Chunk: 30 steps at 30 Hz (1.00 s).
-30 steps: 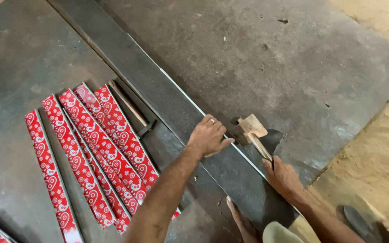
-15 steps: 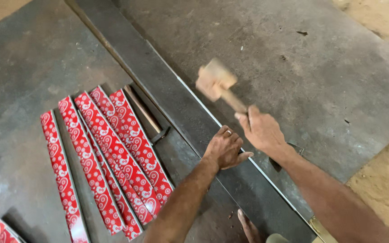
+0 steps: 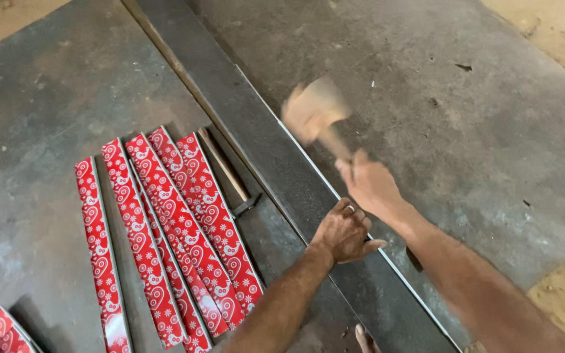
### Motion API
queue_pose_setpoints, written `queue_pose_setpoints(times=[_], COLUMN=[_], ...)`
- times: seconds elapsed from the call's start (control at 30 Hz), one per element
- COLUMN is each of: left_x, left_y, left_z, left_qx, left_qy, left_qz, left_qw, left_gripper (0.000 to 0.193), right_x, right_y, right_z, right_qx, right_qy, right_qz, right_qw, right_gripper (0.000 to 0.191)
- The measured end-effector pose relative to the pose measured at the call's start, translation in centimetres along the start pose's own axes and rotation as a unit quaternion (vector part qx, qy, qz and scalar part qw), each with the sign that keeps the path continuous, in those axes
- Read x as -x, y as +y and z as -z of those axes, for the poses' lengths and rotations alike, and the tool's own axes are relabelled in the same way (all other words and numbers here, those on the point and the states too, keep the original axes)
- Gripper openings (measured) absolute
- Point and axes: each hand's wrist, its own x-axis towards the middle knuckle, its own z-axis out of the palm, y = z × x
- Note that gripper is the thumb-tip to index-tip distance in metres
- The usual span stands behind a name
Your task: The person places red patterned strips into a metal jig, hammers them flat with a wooden mallet, and uses a metal scraper to press the edges. The person repeats this process for multiple strips, stacking the finished pieces on the floor.
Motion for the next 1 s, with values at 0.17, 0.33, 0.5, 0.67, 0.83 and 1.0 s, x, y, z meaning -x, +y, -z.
queue_pose_setpoints(times=[0.17, 0.33, 0.5, 0.67, 0.83, 1.0], left_x=[0.2, 0.4, 0.7, 0.5, 1.0, -1.6], left_y=[-0.1, -0.1, -0.4, -0.7, -0.5, -1.3], left_z=[1.1, 1.6, 1.5, 1.6, 1.8, 3.1], left_qx=[0.032, 0.008, 0.036, 0.010, 0.003, 0.049], left_qy=[-0.072, -0.061, -0.074, -0.095, -0.109, -0.102], left_qz=[0.021, 0.009, 0.019, 0.010, 0.007, 0.064], left_qw=[0.997, 0.998, 0.996, 0.995, 0.994, 0.992], left_gripper=[0.070, 0.072, 0.072, 0.078, 0.088, 0.090], right_x=[-1.8, -3.5, -5.2, -6.6, -1.6, 10.6], right_y=[-1.0, -1.6, -2.0, -2.2, 1.9, 7.7], right_z=[-0.6, -1.4, -2.4, -2.4, -0.1, 0.7], right_qx=[-0.139, -0.031, -0.118, -0.075, -0.123, -0.085], right_qy=[0.124, -0.012, 0.151, -0.064, 0.077, -0.025], right_qz=[0.024, 0.003, 0.054, -0.076, -0.079, -0.265], right_qw=[0.982, 0.999, 0.980, 0.992, 0.986, 0.960], right_gripper=[0.049, 0.046, 0.047, 0.046, 0.051, 0.046])
